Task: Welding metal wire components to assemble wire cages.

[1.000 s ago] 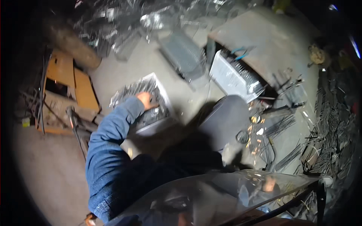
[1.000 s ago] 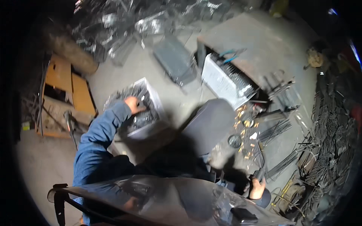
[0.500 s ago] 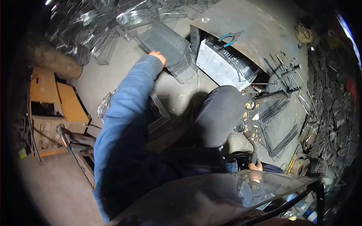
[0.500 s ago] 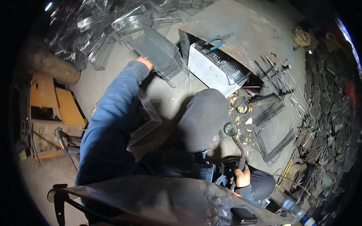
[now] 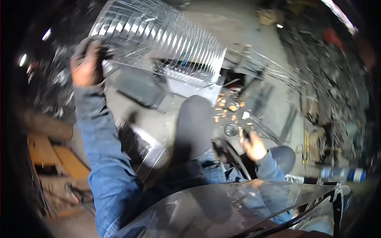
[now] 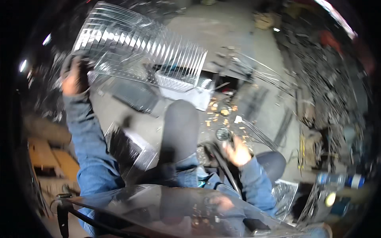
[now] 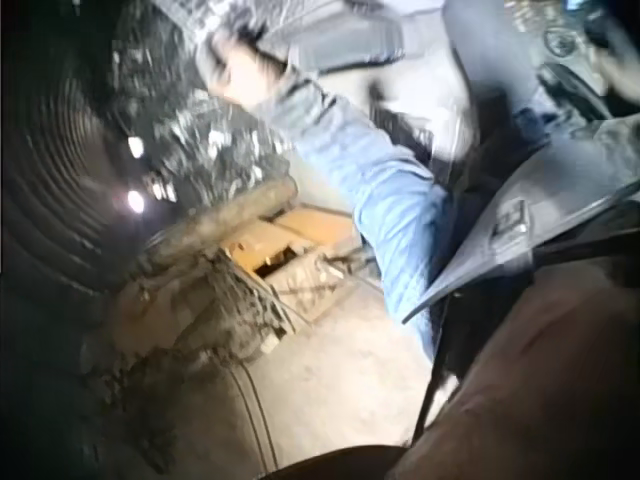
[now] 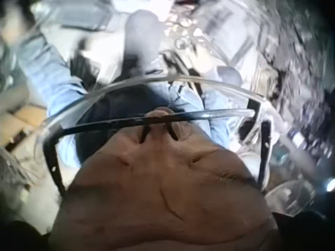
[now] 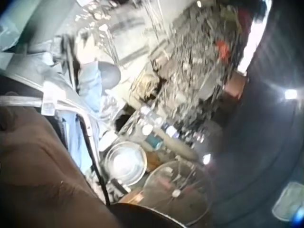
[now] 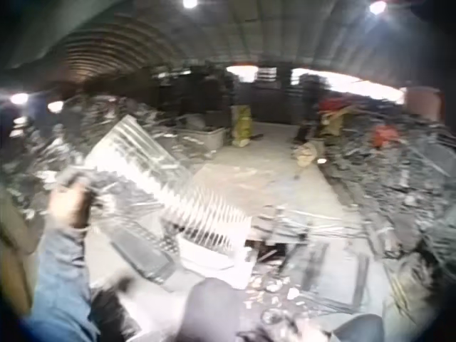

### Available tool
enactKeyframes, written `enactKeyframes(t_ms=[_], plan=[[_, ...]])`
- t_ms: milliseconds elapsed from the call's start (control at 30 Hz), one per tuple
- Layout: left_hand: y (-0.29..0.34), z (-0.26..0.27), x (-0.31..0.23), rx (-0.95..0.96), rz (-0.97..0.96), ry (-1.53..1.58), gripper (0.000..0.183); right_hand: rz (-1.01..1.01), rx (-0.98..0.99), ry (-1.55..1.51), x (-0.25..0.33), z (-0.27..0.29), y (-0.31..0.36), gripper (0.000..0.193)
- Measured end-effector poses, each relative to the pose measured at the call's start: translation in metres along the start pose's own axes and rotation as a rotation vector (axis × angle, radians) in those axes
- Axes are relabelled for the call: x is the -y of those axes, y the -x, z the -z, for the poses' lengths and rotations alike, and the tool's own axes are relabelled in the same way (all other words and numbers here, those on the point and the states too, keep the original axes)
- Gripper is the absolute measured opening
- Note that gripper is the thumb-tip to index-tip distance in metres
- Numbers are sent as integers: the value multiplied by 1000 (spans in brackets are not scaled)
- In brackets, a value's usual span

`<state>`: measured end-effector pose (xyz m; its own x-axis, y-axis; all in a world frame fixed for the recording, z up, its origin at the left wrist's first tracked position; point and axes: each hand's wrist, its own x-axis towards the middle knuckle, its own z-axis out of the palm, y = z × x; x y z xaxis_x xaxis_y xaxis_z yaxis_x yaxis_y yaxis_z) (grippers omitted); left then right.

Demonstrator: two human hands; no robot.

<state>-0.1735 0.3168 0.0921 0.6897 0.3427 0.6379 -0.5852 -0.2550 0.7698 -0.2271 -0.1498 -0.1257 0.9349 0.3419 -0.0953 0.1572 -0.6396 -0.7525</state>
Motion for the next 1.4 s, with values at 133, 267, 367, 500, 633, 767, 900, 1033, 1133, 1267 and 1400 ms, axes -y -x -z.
enactKeyframes(t_ms=[133, 267, 367, 500, 633, 767, 900, 1033, 1133, 1267, 1400], plan=[[5, -95, 3, 231, -133, 731, 27, 339, -434, -822, 45, 101, -35, 55], [22, -202, 30, 240, 113, 891, 24, 354, -893, -664, 72, 195, -33, 47], [10, -255, 50, 393, 241, 492, 32, 66, -975, -749, 59, 248, -45, 38], [-17, -308, 86, 545, 346, 323, 38, -137, -1026, -560, 4, 282, -84, 39], [-33, -333, 131, 566, 503, 243, 35, -151, -906, -573, -46, 292, -133, 39], [-36, -354, 173, 539, 468, 125, 39, -197, -927, -508, -82, 290, -177, 40], [-45, -370, 205, 513, 405, 96, 43, -155, -1012, -297, -111, 297, -207, 43], [-55, -385, 225, 484, 354, 104, 42, -169, -1074, -258, -123, 304, -224, 41], [-41, -384, 229, 446, 320, -229, 53, -88, -1029, 41, -122, 293, -220, 44], [-1, -360, 222, 481, 347, -32, 47, -153, -1040, -28, -120, 267, -190, 43], [4, -345, 210, 658, 487, 144, 41, -69, -1017, 123, -116, 266, -171, 44]])
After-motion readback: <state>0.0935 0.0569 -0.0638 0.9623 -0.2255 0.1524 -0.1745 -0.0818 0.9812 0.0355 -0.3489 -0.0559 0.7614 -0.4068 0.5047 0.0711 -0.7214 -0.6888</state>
